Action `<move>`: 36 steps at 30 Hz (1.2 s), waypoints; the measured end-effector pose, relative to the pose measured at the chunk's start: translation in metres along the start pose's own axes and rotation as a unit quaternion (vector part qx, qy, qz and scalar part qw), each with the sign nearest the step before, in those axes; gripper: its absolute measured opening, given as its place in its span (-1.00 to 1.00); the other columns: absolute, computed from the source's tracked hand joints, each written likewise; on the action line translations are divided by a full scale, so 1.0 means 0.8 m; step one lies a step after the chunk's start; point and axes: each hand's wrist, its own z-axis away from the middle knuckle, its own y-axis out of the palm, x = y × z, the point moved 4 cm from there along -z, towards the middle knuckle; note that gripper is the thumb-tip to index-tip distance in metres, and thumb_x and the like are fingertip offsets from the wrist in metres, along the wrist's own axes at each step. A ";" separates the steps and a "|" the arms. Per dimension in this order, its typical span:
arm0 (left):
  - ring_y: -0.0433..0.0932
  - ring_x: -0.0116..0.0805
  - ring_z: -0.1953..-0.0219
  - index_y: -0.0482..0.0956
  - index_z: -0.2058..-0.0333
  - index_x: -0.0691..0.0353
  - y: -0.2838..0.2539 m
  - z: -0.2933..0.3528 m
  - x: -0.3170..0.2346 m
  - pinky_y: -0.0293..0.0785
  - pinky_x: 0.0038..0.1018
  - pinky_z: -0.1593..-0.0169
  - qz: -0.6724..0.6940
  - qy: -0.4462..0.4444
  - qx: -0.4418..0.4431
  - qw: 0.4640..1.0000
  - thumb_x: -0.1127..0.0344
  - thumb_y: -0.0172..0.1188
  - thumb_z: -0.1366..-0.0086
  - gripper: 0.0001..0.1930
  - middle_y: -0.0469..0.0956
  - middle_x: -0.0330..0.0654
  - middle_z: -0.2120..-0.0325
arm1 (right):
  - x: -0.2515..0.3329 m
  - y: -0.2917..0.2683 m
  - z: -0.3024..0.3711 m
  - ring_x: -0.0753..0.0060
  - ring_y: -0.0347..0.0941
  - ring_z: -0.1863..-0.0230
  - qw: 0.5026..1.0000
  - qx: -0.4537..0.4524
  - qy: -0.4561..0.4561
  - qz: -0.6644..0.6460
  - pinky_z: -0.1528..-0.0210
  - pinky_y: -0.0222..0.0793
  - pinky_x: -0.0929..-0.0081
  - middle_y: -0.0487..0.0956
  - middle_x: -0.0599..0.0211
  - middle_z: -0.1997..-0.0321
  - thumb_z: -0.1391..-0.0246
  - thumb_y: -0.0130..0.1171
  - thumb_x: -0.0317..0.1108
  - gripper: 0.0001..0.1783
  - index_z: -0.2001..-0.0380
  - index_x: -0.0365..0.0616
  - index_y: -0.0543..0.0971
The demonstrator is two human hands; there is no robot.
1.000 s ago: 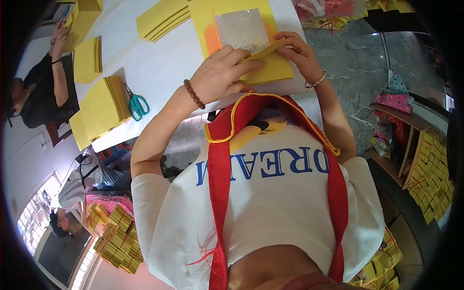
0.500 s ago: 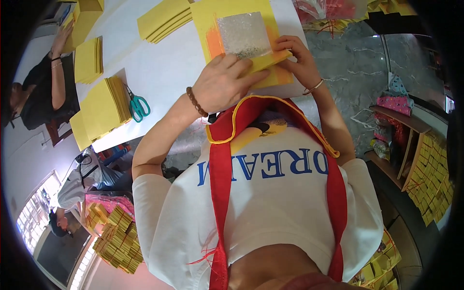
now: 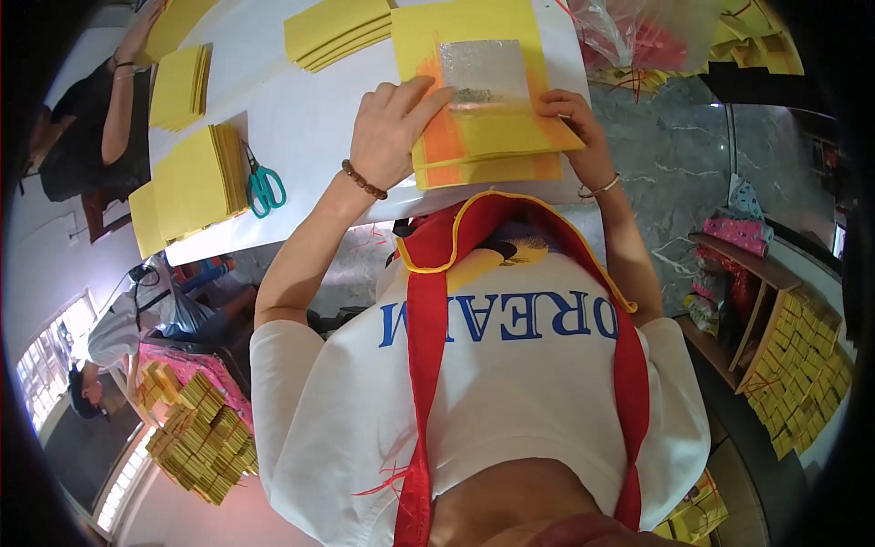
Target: Folding and stacking yellow ceremonial paper sheets with silver foil squares.
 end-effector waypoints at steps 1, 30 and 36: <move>0.35 -0.25 0.30 0.46 0.06 0.04 0.005 0.000 0.003 0.25 -0.38 0.20 -0.028 0.015 0.019 0.999 0.35 0.14 0.05 -0.53 0.44 -0.21 0.14 | 0.000 -0.001 0.000 0.41 0.34 -0.01 1.000 -0.012 0.011 0.011 0.00 0.27 0.50 0.37 0.33 0.02 0.11 0.17 -0.53 -0.70 0.22 -0.10 0.49; 0.31 -0.67 0.52 0.50 0.17 0.34 0.027 0.013 0.027 0.25 -0.66 0.47 0.415 -0.367 0.118 0.824 0.28 0.09 -0.25 -0.74 0.47 -0.36 0.51 | 0.050 0.026 -0.003 0.66 0.43 0.31 0.978 -0.131 0.145 -0.069 0.28 0.32 0.69 0.55 0.27 0.28 -0.02 0.12 -0.46 -0.67 0.08 -0.22 0.48; 0.34 -0.64 0.54 0.39 0.08 0.30 0.041 0.013 0.033 0.25 -0.67 0.47 0.496 -0.392 0.078 0.770 0.34 0.11 -0.24 -0.70 0.51 -0.28 0.46 | 0.027 0.023 -0.010 0.70 0.39 0.33 0.979 -0.099 0.174 -0.021 0.32 0.33 0.70 0.56 0.35 0.27 0.01 0.15 -0.46 -0.55 -0.02 -0.19 0.44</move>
